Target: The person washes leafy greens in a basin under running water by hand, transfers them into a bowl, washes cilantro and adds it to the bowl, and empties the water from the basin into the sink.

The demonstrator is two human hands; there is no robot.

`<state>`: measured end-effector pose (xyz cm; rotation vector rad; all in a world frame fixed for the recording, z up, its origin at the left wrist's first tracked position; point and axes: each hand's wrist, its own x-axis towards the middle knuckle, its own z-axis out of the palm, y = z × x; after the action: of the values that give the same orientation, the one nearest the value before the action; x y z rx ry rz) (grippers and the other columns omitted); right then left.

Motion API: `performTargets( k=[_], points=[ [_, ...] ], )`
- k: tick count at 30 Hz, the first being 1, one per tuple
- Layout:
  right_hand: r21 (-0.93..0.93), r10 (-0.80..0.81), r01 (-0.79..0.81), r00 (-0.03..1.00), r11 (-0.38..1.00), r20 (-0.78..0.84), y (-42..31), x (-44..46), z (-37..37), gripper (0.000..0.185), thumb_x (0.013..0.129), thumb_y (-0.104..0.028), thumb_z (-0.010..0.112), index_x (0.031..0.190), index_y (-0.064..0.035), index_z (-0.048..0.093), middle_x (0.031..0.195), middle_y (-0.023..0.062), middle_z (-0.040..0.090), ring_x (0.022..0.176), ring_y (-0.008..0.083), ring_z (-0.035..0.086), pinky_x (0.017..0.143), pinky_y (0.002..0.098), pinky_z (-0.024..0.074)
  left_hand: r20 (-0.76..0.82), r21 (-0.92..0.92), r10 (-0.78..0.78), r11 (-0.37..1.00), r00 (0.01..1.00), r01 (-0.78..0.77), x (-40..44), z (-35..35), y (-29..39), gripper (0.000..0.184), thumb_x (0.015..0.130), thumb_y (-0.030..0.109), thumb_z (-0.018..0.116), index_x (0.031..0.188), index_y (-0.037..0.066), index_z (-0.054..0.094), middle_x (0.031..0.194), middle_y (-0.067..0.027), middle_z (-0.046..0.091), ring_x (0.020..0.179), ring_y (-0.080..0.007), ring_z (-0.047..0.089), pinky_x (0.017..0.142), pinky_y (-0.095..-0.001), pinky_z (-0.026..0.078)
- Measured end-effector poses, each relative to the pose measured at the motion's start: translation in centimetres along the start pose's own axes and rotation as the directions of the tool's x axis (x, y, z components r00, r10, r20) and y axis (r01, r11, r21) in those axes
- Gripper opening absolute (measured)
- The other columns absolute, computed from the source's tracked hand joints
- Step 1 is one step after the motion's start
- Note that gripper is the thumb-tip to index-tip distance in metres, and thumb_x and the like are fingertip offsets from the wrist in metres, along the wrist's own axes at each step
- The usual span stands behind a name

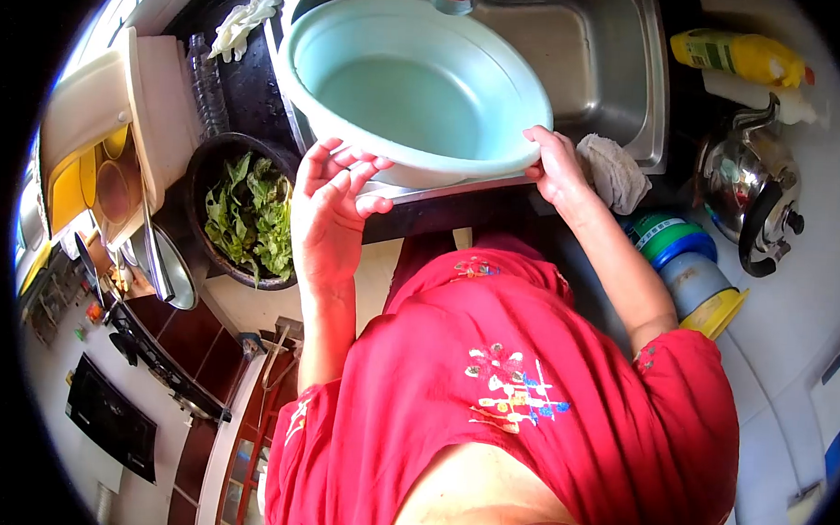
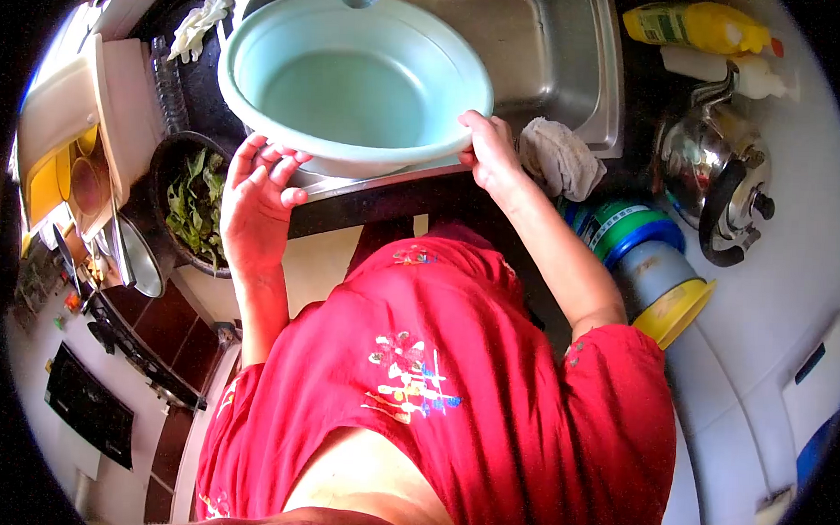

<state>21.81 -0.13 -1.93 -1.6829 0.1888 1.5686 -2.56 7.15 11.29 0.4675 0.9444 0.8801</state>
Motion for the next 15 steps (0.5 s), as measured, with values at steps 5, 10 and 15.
performTargets(
  k=[5,10,15],
  points=[
    [-0.023,-0.049,0.049,0.999,0.999,0.021,-0.4,-0.2,-0.1,0.022,0.074,-0.021,0.057,0.083,-0.0025,0.049,0.069,0.0049,0.050,0.054,0.0113,0.045,0.040,0.0237,0.0339,0.006,0.025,0.002,1.000,1.000,-0.002,-0.4,-1.5,-0.3,0.041,0.086,0.010,0.044,0.122,-0.005,0.033,0.114,-0.0209,0.047,0.105,-0.0316,0.051,0.069,-0.0312,0.054],
    [-0.044,-0.155,0.153,0.987,0.987,-0.044,-0.5,-0.9,0.3,0.024,0.075,-0.021,0.057,0.085,-0.0008,0.047,0.070,0.0066,0.051,0.053,0.0113,0.045,0.040,0.0234,0.0344,-0.052,0.031,-0.014,0.999,0.999,0.016,-0.8,-2.1,-0.2,0.045,0.085,0.011,0.047,0.124,-0.006,0.032,0.113,-0.0194,0.048,0.103,-0.0299,0.053,0.070,-0.0319,0.054],
    [-0.094,-0.260,0.254,0.963,0.963,-0.069,-1.3,-0.1,0.4,0.025,0.075,-0.021,0.057,0.085,-0.0010,0.047,0.071,0.0074,0.052,0.055,0.0118,0.047,0.040,0.0243,0.0358,-0.135,0.060,-0.059,0.996,0.989,0.068,-1.2,-2.4,-1.7,0.052,0.082,0.011,0.051,0.127,-0.006,0.029,0.115,-0.0177,0.047,0.103,-0.0302,0.054,0.074,-0.0321,0.053]
  ],
)
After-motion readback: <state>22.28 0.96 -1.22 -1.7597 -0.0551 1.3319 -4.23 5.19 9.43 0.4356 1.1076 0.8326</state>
